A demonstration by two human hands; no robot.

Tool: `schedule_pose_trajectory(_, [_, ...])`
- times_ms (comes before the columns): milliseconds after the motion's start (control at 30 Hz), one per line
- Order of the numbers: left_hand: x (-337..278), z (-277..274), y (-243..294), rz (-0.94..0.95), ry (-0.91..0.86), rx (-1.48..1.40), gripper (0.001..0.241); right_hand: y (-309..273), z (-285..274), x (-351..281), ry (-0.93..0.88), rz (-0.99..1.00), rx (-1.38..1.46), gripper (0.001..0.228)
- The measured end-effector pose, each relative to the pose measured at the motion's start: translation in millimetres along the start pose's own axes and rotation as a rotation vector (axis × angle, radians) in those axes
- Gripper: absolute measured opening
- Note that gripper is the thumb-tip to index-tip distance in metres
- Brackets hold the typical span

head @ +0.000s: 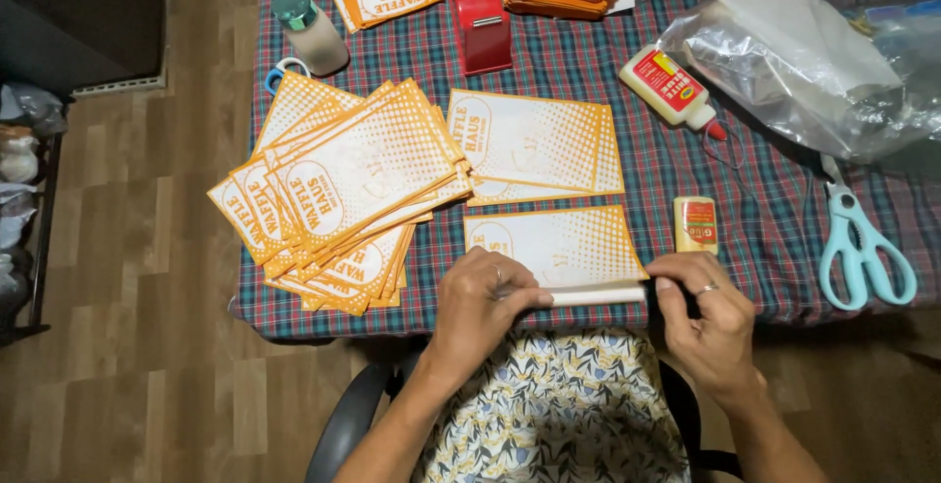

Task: Applying glue to the edges of paper bags and folding them to assemble or seal them.

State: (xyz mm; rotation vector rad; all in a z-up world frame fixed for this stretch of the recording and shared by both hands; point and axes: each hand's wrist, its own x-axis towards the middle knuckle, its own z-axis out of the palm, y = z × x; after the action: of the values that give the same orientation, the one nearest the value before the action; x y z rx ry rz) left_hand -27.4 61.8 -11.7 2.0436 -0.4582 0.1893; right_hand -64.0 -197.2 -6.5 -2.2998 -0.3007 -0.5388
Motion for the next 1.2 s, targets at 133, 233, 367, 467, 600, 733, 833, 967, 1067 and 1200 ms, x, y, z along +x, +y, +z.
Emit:
schedule_pose_trajectory(133, [2.9,-2.5,6.5,0.121,0.108,0.095,0.019,27.1,13.9,-9.7,-0.128,-0.125,0.070,0.029])
schedule_pose_trajectory(233, [-4.3,12.8,12.6,0.375,0.340,0.384,0.030,30.4,20.5,-6.7,-0.281,-0.161,0.018,0.043])
schedule_pose_trajectory(367, [-28.5,48.5,31.3,0.700,0.243,0.468,0.040,31.4,22.0,0.1,-0.375,-0.189,-0.044,0.067])
schedule_pose_trajectory(467, [-24.3,77.0,23.8,0.450,0.033,0.322,0.018,32.4,11.5,6.8,-0.135,-0.157,-0.201,0.051])
schedule_pose_trajectory(600, [-6.5,85.9,1.3,0.138,-0.105,0.359,0.034,46.1,-15.2,19.5,0.007,-0.007,-0.480,0.045])
schedule_pose_trajectory(733, [16.4,83.5,-4.1,-0.132,-0.274,0.327,0.042,40.1,-29.3,43.1,-0.263,0.540,-0.346,0.081])
schedule_pose_trajectory(833, [35.0,73.3,0.3,-0.255,-0.403,0.297,0.038,31.7,-33.1,42.5,-0.144,0.608,-0.015,0.060])
schedule_pose_trajectory(967, [53.8,57.4,11.8,-0.197,-0.382,0.319,0.071,29.2,-28.4,37.3,0.079,0.535,0.588,0.026])
schedule_pose_trajectory(1067, [56.8,53.9,17.6,-0.222,-0.390,0.312,0.073,21.9,-21.9,36.7,0.021,0.417,0.513,0.020])
schedule_pose_trajectory(1200, [54.1,51.5,16.0,-0.240,-0.410,0.300,0.078,34.5,-4.9,23.6,0.067,0.258,0.426,0.030])
